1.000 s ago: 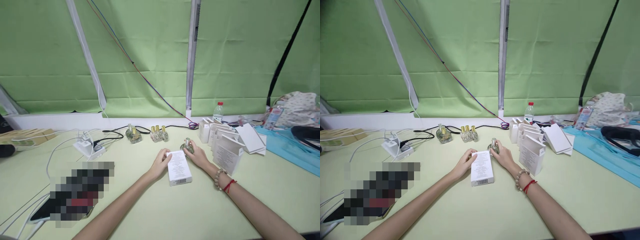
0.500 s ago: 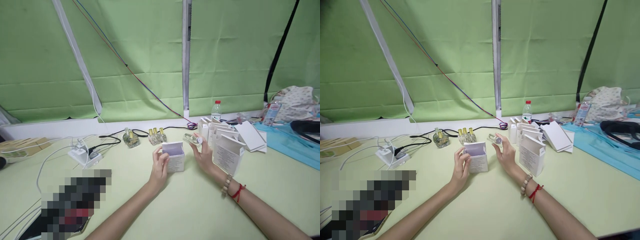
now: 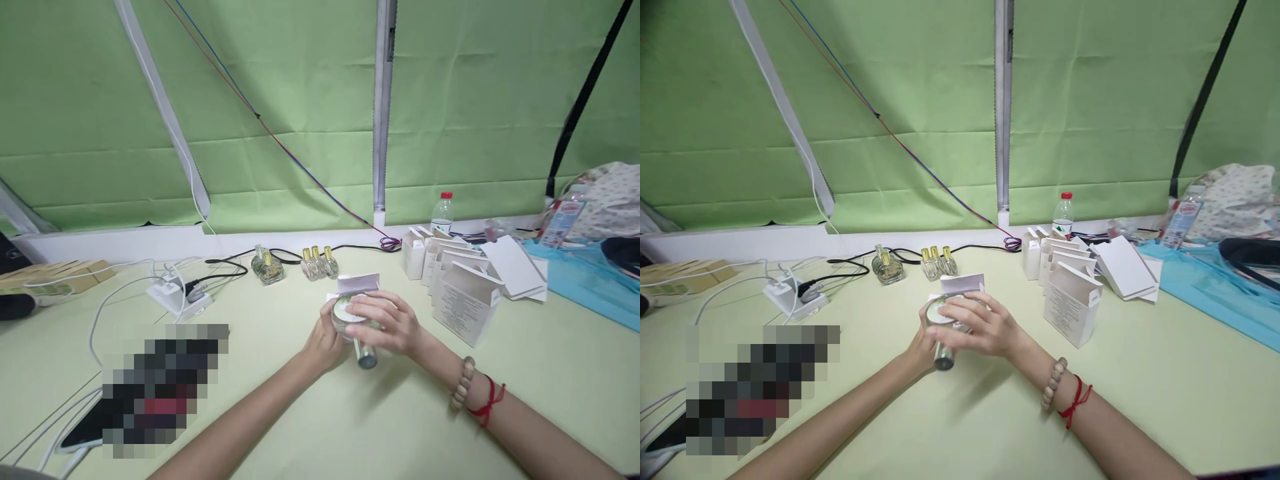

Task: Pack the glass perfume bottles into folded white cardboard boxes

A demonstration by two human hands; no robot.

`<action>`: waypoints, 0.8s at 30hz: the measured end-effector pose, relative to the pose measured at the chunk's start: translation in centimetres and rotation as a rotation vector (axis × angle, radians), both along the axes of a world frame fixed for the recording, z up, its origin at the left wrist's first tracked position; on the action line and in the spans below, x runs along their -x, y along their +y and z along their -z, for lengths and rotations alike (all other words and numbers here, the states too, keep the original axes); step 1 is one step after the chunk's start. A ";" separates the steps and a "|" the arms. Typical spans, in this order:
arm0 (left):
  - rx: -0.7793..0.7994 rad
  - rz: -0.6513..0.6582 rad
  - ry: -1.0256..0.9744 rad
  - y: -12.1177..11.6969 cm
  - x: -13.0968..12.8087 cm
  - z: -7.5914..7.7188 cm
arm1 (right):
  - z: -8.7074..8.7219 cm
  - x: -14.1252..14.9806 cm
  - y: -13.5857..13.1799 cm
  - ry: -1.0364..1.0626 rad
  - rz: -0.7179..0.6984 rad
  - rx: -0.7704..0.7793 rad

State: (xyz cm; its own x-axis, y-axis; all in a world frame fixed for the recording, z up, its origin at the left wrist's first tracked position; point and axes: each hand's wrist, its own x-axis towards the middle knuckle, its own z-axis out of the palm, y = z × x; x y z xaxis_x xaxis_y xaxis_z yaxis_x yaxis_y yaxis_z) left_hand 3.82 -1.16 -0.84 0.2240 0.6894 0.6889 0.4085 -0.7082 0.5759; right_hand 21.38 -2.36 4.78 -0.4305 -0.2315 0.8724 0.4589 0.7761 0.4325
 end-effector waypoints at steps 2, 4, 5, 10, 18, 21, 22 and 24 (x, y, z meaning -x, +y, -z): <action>-0.082 0.048 0.065 0.0 0.2 -0.1 | 0.2 -0.1 0.3 0.034 0.033 0.073; -0.174 0.070 0.105 0.0 0.2 -0.1 | 0.2 -0.3 0.5 0.104 0.062 0.142; -0.198 0.070 0.113 0.1 0.2 -0.1 | 0.2 -0.3 0.6 0.130 0.076 0.161; -0.141 0.062 0.105 0.2 0.2 -0.1 | 0.3 -0.1 0.3 0.172 0.117 0.101; -0.170 0.141 0.137 0.1 0.1 0.0 | 0.3 0.0 0.2 0.220 0.170 0.034; -0.307 0.083 0.153 0.1 -0.2 -0.4 | 0.3 -0.1 0.3 0.201 0.136 0.154; -0.379 0.055 0.161 0.0 -0.3 -0.5 | 0.4 -0.2 0.3 0.187 0.120 0.194; -0.491 0.012 0.176 0.0 -0.4 -0.8 | 0.5 -0.2 0.4 0.163 0.108 0.272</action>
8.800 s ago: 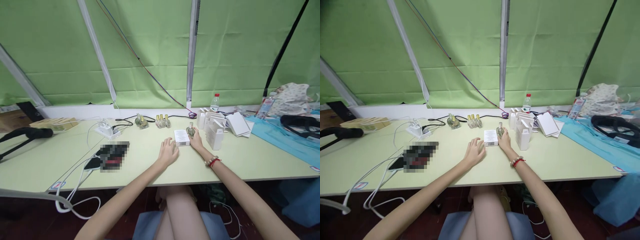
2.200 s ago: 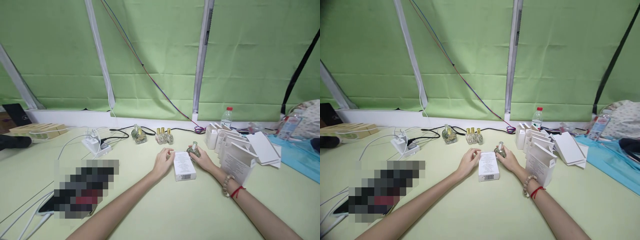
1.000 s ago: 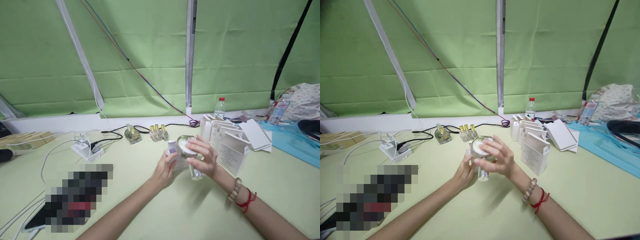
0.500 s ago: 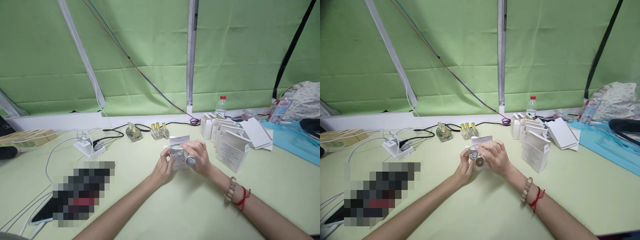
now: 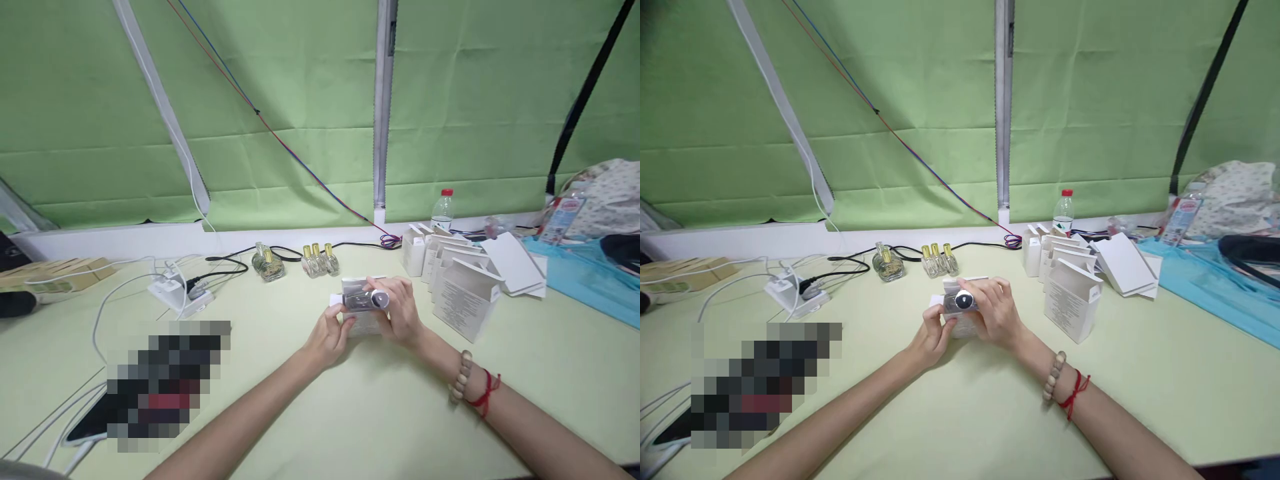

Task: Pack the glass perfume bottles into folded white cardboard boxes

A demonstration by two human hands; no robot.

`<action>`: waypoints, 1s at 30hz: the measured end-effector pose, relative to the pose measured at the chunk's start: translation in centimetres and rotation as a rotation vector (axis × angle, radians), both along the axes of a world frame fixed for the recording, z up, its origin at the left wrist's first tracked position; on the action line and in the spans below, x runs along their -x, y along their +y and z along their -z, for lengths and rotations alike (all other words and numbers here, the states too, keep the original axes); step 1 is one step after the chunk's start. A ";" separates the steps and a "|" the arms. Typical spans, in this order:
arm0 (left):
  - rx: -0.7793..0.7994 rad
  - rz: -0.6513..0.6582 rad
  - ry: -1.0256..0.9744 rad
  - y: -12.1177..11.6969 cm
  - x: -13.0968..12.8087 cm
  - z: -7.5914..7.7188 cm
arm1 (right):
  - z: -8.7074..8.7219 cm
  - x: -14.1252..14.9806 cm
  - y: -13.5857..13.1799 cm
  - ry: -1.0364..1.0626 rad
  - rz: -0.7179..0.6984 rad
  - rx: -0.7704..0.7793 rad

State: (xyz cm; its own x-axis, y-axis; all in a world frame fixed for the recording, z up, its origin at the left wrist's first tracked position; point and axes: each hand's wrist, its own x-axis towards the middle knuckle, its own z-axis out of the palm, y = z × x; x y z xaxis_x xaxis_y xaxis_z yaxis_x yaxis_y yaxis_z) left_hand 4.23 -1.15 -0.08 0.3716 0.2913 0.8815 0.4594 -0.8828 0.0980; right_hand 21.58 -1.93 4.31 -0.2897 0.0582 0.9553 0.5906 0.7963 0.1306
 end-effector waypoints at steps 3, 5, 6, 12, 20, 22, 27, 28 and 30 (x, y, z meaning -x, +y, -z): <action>-0.046 -0.025 0.016 0.0 -0.1 0.0 | 0.2 0.0 0.2 0.020 0.029 0.121; -0.044 -0.035 0.018 0.1 -0.1 0.2 | 0.3 0.1 0.3 0.035 0.046 0.180; -0.038 -0.039 0.015 0.2 -0.1 0.3 | 0.3 0.1 0.4 0.036 0.042 0.194; 0.063 -0.069 -0.017 0.6 -0.1 0.9 | 0.7 0.4 0.5 0.001 0.002 0.231; 0.065 -0.046 0.011 0.4 -0.3 0.4 | 0.9 0.1 0.4 -0.077 0.041 0.273; 0.091 -0.054 0.009 0.3 -0.3 0.4 | 0.9 0.2 0.2 -0.085 0.060 0.234; 0.171 -0.078 0.020 0.2 -0.3 0.6 | 1.1 0.3 0.3 -0.014 0.103 0.149; 0.183 -0.089 0.022 0.2 -0.2 0.6 | 1.2 0.3 0.3 0.002 0.110 0.139; 0.189 -0.113 0.026 0.2 -0.2 0.8 | 1.3 0.2 0.4 0.025 0.115 0.126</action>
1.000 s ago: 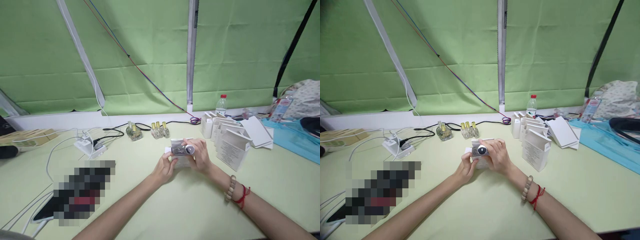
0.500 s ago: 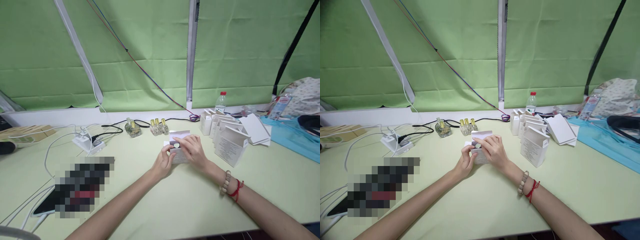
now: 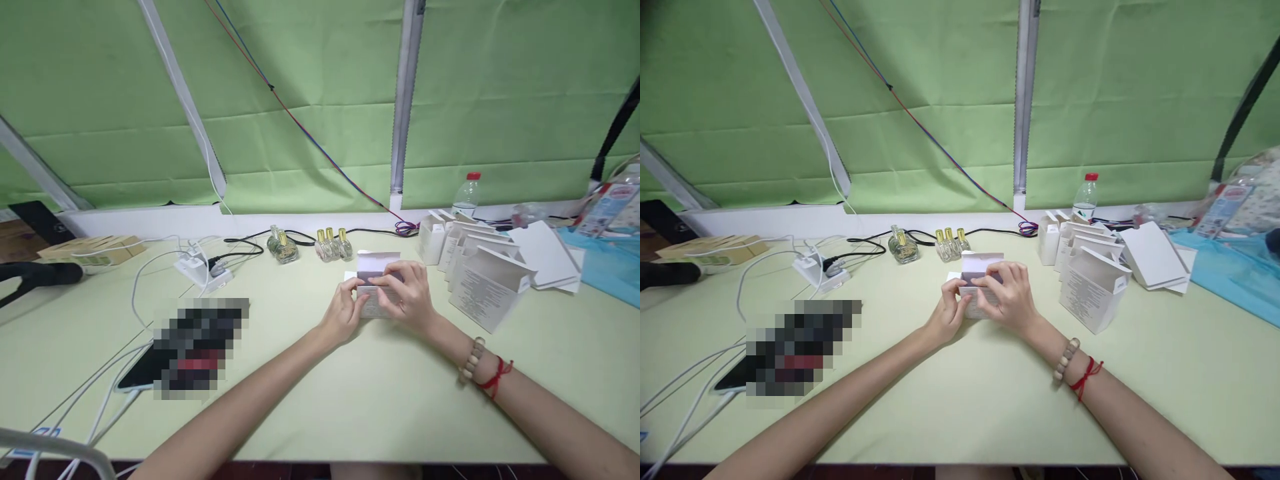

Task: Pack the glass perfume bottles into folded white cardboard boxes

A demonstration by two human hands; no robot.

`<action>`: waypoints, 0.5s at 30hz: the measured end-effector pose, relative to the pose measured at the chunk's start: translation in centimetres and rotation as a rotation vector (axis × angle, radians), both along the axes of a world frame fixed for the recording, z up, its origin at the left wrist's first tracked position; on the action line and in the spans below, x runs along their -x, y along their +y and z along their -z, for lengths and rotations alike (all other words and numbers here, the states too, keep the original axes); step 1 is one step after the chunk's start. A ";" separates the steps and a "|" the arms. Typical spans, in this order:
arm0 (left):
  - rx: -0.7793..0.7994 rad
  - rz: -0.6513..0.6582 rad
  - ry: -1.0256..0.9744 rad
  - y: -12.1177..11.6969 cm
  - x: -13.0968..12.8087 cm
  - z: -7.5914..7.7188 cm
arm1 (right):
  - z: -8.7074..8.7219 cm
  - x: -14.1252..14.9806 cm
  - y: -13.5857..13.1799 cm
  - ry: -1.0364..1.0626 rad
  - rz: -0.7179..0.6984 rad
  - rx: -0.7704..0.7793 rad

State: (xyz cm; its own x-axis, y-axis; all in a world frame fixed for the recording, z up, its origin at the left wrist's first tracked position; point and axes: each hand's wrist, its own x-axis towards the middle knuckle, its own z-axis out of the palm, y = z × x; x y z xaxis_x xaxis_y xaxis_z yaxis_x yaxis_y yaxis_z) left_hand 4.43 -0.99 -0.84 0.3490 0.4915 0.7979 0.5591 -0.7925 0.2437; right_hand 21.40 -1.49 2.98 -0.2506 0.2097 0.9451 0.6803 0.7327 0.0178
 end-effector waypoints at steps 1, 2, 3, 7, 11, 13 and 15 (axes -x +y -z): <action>-0.001 -0.006 0.002 0.0 0.0 0.1 | 0.1 0.0 0.0 0.008 -0.001 -0.001; -0.002 -0.006 0.002 0.0 0.0 0.1 | 0.1 0.0 0.1 0.013 -0.003 0.005; -0.002 -0.002 0.000 0.1 0.0 0.1 | 0.2 0.0 0.1 0.019 -0.004 0.014; 0.016 0.007 -0.040 0.2 -0.1 0.2 | 0.4 0.1 0.0 0.000 0.004 0.026; 0.079 0.014 -0.138 0.2 0.0 0.2 | 0.7 0.0 0.2 -0.057 -0.005 0.001; 0.125 0.017 -0.230 0.2 0.1 0.2 | 1.0 -0.1 0.5 -0.018 -0.015 0.002; 0.170 0.011 -0.327 0.2 0.2 0.1 | 1.2 -0.4 0.7 0.046 -0.020 0.042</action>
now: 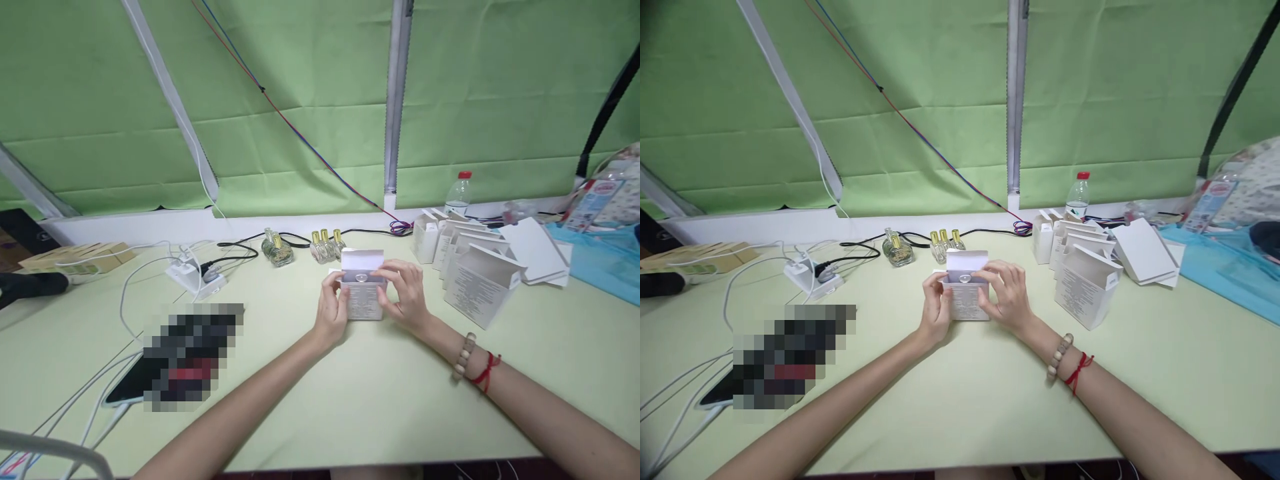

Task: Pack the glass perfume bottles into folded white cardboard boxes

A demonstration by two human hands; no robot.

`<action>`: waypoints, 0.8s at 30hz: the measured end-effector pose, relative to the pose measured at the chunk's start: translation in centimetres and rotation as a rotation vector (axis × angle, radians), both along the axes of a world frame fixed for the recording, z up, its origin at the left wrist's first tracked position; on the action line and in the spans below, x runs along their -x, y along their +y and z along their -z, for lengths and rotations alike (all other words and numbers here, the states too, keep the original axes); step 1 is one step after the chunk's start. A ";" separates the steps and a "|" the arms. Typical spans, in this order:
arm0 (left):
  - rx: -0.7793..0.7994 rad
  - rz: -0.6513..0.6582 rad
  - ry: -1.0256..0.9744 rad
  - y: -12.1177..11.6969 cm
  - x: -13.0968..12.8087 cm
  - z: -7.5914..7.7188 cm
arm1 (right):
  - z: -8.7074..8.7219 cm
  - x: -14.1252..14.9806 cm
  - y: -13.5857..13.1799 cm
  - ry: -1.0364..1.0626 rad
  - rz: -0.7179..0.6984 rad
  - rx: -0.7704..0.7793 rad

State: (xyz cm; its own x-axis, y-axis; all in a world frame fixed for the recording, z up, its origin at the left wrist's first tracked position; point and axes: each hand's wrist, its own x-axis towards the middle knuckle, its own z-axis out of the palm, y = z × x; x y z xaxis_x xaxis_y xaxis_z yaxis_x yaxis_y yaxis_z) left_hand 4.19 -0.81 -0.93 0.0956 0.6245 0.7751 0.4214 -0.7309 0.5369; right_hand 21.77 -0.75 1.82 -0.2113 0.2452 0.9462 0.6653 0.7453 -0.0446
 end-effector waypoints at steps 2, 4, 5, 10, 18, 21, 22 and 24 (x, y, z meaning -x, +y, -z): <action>0.050 -0.019 -0.053 0.1 0.0 -0.2 | 0.1 -0.2 0.3 0.044 -0.016 0.076; 0.093 -0.039 -0.056 0.1 0.0 -0.4 | 0.1 -0.3 0.5 0.065 -0.039 0.157; 0.108 -0.042 -0.049 0.2 0.0 -0.5 | 0.1 -0.4 0.6 0.075 -0.045 0.188; 0.102 -0.020 -0.040 0.3 0.0 -0.9 | -0.3 -0.1 0.4 0.114 -0.048 0.271; -0.064 -0.061 0.076 0.1 0.6 -0.6 | -1.1 0.9 -1.1 0.247 -0.087 0.242; -0.112 -0.074 0.147 -0.1 0.7 -0.8 | -0.9 1.2 -1.4 0.254 -0.099 0.290; -0.127 -0.081 0.173 -0.2 0.7 -0.9 | -0.8 1.3 -1.4 0.254 -0.100 0.312; -0.150 -0.101 0.219 -0.3 0.6 -1.0 | -0.6 1.3 -1.4 0.256 -0.095 0.343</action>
